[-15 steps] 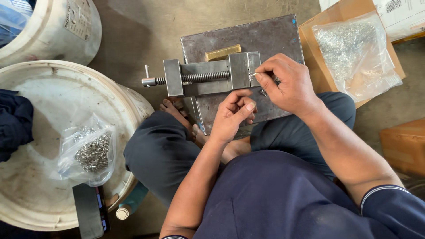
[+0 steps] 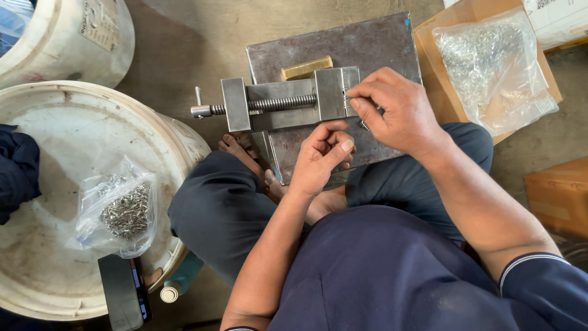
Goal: The person sits cross-legged on the floor and uses a bench vise to assemble small metal components. They repeatedly pick up metal pins and a small cylindrical piece, insert them into the vise, and tighten the handle to secure the parts together.
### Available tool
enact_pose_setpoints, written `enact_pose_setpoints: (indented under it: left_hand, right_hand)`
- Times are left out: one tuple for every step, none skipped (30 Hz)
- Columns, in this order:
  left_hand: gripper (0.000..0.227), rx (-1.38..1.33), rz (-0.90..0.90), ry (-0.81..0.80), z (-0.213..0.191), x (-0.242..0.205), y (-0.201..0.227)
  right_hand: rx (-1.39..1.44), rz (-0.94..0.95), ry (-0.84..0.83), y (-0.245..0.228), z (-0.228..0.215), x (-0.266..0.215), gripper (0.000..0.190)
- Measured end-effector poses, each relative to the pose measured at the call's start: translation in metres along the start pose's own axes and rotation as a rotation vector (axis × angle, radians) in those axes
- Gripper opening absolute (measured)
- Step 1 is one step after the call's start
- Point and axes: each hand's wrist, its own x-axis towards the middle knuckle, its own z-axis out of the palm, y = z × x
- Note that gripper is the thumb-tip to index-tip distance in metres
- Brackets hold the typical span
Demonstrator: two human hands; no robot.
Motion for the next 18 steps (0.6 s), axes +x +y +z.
enact_pose_setpoints:
  left_hand:
    - [0.041, -0.012, 0.013, -0.004, 0.0, 0.001, 0.0]
    - [0.04, -0.024, 0.025, -0.008, -0.001, 0.003, 0.0]
    - [0.04, -0.042, 0.029, -0.008, -0.001, 0.002, -0.002]
    - [0.036, -0.046, 0.042, -0.003, -0.003, 0.001, -0.005]
    - [0.032, -0.052, 0.049, 0.002, -0.004, 0.001, -0.008]
    - [0.029, -0.058, 0.057, 0.007, -0.005, 0.0, -0.012]
    - [0.025, -0.05, 0.06, 0.012, -0.005, 0.002, -0.012]
    - [0.023, -0.042, 0.063, 0.018, -0.005, 0.003, -0.012]
    - [0.02, -0.029, 0.069, 0.025, -0.005, 0.003, -0.011]
    - [0.019, -0.047, 0.067, 0.015, -0.004, 0.004, -0.01]
    - [0.019, -0.066, 0.063, 0.007, -0.004, 0.003, -0.009]
    - [0.018, -0.084, 0.059, 0.0, -0.003, 0.002, -0.009]
    - [0.018, -0.08, 0.06, -0.002, -0.002, 0.002, -0.009]
    - [0.019, -0.075, 0.062, -0.003, -0.002, 0.003, -0.009]
    - [0.019, -0.071, 0.066, -0.003, -0.001, 0.003, -0.008]
    - [0.019, -0.062, 0.066, -0.004, -0.001, 0.003, -0.007]
    - [0.019, -0.054, 0.066, -0.004, -0.001, 0.004, -0.007]
    - [0.02, -0.045, 0.066, -0.004, -0.001, 0.004, -0.007]
  right_hand:
    - [0.006, 0.001, 0.006, 0.003, -0.002, -0.003, 0.009]
    - [0.013, 0.001, 0.013, 0.008, -0.005, -0.006, 0.008]
    - [0.02, 0.01, 0.012, 0.013, -0.007, -0.013, 0.008]
    - [0.047, 0.05, 0.02, 0.019, -0.007, -0.02, 0.007]
    - [0.073, 0.095, 0.027, 0.025, -0.007, -0.029, 0.007]
    - [0.098, 0.141, 0.034, 0.03, -0.006, -0.04, 0.007]
    - [0.079, 0.188, 0.01, 0.035, -0.004, -0.047, 0.008]
    - [0.061, 0.235, -0.015, 0.038, -0.002, -0.053, 0.01]
    - [0.047, 0.279, -0.037, 0.04, 0.001, -0.059, 0.012]
    - [0.033, 0.291, -0.047, 0.042, 0.004, -0.065, 0.011]
    - [0.022, 0.306, -0.058, 0.044, 0.007, -0.071, 0.01]
    - [0.01, 0.32, -0.07, 0.045, 0.009, -0.077, 0.009]
    - [0.002, 0.319, -0.063, 0.046, 0.009, -0.082, 0.01]
    - [-0.007, 0.318, -0.057, 0.047, 0.009, -0.085, 0.01]
    - [-0.014, 0.314, -0.052, 0.048, 0.009, -0.087, 0.01]
    - [-0.016, 0.299, -0.045, 0.049, 0.009, -0.088, 0.01]
    - [-0.018, 0.283, -0.038, 0.05, 0.009, -0.088, 0.01]
    - [-0.019, 0.268, -0.032, 0.051, 0.01, -0.088, 0.01]
